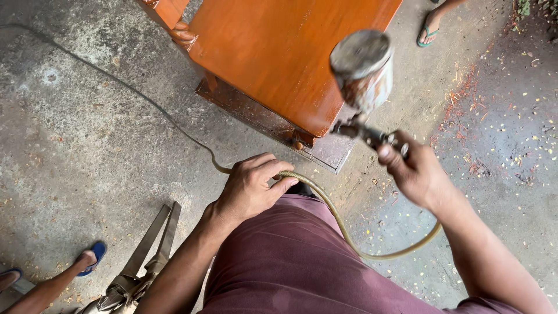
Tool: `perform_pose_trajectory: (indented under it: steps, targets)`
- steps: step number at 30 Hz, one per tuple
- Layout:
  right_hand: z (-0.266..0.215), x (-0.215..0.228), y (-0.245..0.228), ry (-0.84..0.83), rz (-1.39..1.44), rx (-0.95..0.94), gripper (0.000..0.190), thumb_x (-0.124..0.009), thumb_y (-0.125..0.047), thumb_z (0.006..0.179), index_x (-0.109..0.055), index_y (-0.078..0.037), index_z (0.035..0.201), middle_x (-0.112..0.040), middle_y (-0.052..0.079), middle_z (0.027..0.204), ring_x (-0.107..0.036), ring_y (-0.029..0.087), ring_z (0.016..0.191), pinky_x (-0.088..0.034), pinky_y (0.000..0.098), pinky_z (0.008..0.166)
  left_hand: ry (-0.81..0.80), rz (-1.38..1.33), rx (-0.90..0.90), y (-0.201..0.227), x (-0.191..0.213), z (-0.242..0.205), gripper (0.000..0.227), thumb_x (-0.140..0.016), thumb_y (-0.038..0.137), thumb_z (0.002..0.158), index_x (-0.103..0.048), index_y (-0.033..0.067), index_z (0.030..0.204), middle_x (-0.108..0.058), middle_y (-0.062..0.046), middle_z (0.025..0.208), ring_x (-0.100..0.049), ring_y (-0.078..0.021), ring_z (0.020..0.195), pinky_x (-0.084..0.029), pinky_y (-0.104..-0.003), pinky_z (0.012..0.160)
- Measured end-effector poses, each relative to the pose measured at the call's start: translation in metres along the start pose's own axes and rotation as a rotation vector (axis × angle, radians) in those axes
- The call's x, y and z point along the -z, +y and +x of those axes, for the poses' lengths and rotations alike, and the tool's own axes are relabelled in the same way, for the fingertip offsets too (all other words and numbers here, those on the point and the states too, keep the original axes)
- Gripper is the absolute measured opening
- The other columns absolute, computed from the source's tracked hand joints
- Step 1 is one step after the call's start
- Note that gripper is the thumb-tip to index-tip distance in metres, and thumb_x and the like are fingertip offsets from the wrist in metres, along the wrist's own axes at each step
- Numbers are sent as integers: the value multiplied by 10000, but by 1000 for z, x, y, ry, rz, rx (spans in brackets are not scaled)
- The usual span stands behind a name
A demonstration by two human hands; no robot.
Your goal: The person uses a spray gun to apply a brown finish to a wooden chair, covering the legs, seat, and backrest. The chair is repositioned to access different sides, and the person sprays each section methodically.
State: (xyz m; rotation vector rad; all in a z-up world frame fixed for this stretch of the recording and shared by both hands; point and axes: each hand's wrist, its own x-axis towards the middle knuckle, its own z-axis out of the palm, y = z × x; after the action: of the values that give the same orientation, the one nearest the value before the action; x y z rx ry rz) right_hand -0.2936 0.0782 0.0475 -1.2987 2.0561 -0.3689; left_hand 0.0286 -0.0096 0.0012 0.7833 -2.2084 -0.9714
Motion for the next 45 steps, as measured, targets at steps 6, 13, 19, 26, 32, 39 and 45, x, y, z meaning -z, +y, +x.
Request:
perform_pose_trajectory:
  steps: [6, 13, 19, 26, 32, 39, 45]
  targets:
    - [17, 5, 6, 0, 25, 61, 682, -541, -635, 908, -606, -13, 1181, -686, 126, 701, -610, 193, 597, -499, 391, 537, 9, -10, 3, -3, -8, -1, 220, -827, 179, 863, -736, 46, 1013, -730, -83, 902, -741, -218, 808, -601, -338, 694]
    - [123, 40, 22, 244, 24, 164, 716, -539, -670, 1023, -585, 39, 1114, -679, 107, 782, -648, 188, 698, -519, 365, 618, 39, 11, 101, -3, -15, 3, 205, -816, 167, 867, -742, 47, 1016, -729, -74, 883, -734, -202, 763, -595, -322, 651]
    - [227, 76, 57, 437, 63, 308, 708, -528, -645, 1166, -587, 50, 1043, -663, 120, 830, -659, 187, 774, -522, 360, 687, 82, 42, 168, 5, -22, 10, 188, -818, 166, 862, -741, 51, 988, -714, -71, 838, -715, -211, 728, -570, -341, 627]
    - [300, 95, 89, 722, -59, 571, 573, -484, -425, 1213, -603, 102, 1020, -705, 185, 910, -704, 228, 849, -544, 389, 754, 118, 58, 171, 8, -30, 14, 185, -812, 164, 878, -739, 55, 1009, -713, -64, 839, -714, -208, 728, -570, -341, 634]
    - [212, 80, 72, 362, 141, 202, 621, -508, -569, 1167, -631, 32, 1067, -656, 106, 824, -621, 163, 718, -487, 337, 627, 105, 37, 128, 7, -26, 13, 200, -819, 161, 866, -738, 44, 1006, -722, -73, 854, -716, -208, 728, -570, -340, 632]
    - [77, 42, 35, 204, 141, 131, 672, -554, -657, 989, -602, 6, 1087, -652, 78, 759, -576, 142, 645, -486, 332, 572, 12, 8, 77, 8, -17, 14, 217, -834, 165, 851, -744, 42, 1007, -737, -83, 883, -736, -201, 748, -592, -322, 630]
    - [-6, 15, 20, 20, 48, -42, 591, -581, -569, 905, -604, -42, 1173, -553, 115, 616, -504, 179, 560, -439, 401, 497, -36, -32, -12, 8, -13, 17, 210, -838, 177, 852, -741, 51, 989, -737, -78, 888, -754, -201, 800, -609, -323, 680]
